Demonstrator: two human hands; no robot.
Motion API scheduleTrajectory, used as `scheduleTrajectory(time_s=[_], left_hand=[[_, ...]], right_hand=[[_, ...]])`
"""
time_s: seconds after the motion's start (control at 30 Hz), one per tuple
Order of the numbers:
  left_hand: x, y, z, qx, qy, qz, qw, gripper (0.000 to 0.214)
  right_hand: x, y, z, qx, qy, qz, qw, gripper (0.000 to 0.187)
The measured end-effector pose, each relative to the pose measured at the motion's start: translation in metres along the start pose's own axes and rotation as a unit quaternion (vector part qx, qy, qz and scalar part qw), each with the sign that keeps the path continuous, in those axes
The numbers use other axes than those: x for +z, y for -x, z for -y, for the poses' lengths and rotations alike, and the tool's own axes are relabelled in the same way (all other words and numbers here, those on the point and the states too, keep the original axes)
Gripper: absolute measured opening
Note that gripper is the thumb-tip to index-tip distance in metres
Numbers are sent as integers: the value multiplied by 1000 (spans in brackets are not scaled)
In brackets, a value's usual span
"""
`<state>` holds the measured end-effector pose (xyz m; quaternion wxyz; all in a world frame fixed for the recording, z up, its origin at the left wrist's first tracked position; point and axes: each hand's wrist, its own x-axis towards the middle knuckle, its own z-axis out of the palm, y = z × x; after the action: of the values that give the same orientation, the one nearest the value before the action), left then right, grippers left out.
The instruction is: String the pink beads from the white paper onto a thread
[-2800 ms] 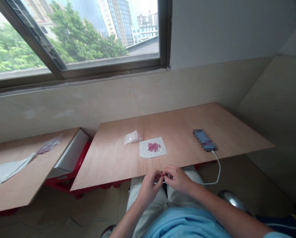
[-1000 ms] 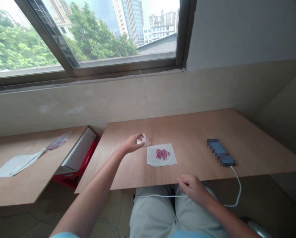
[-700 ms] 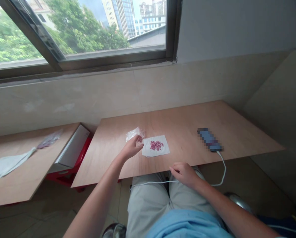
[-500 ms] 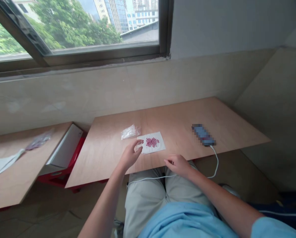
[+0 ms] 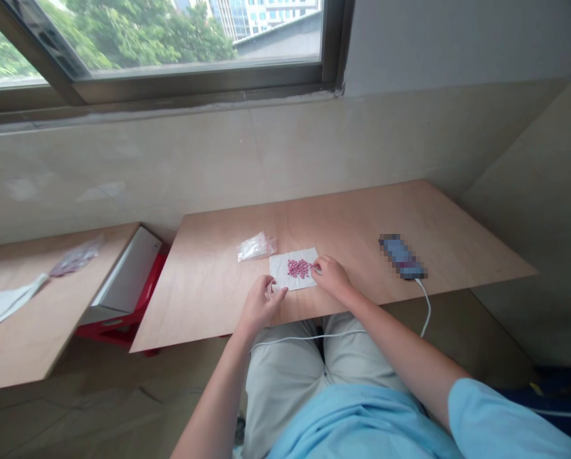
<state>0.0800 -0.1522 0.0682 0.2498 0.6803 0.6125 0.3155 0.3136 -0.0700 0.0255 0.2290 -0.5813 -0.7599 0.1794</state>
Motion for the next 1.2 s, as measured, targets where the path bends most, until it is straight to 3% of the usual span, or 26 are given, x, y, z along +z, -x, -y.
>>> scheduleTrajectory(time_s=[0.23, 0.37, 0.47, 0.57, 0.67, 0.87, 0.97, 1.07, 1.2], left_hand=[[2, -4, 5, 11, -15, 6, 1000, 25], [8, -5, 8, 1, 10, -4, 1000, 17], [13, -4, 7, -14, 19, -7, 1000, 15], [16, -2, 6, -19, 30, -9, 999, 16], [18, 1, 7, -16, 41, -10, 999, 17], [16, 4, 11, 13, 59, -1, 998, 18], [13, 4, 7, 42, 66, 19, 997, 25], [11, 6, 0, 79, 65, 48, 994, 33], [10, 9, -4, 94, 32, 49, 994, 40]], right_hand=[[11, -1, -2, 17, -28, -32, 999, 12], [6, -2, -4, 52, -166, -70, 982, 16], [-2, 1, 13, 93, -307, -93, 943, 26], [-9, 8, 45, 41, -370, -50, 927, 28], [-10, 16, 71, -56, -332, 24, 941, 17], [-14, 33, 84, -67, -306, 115, 943, 18], [-17, 42, 87, -104, -276, 107, 949, 16], [-13, 46, 89, -79, -257, 70, 961, 19], [-3, 48, 90, -58, -282, 68, 955, 23]])
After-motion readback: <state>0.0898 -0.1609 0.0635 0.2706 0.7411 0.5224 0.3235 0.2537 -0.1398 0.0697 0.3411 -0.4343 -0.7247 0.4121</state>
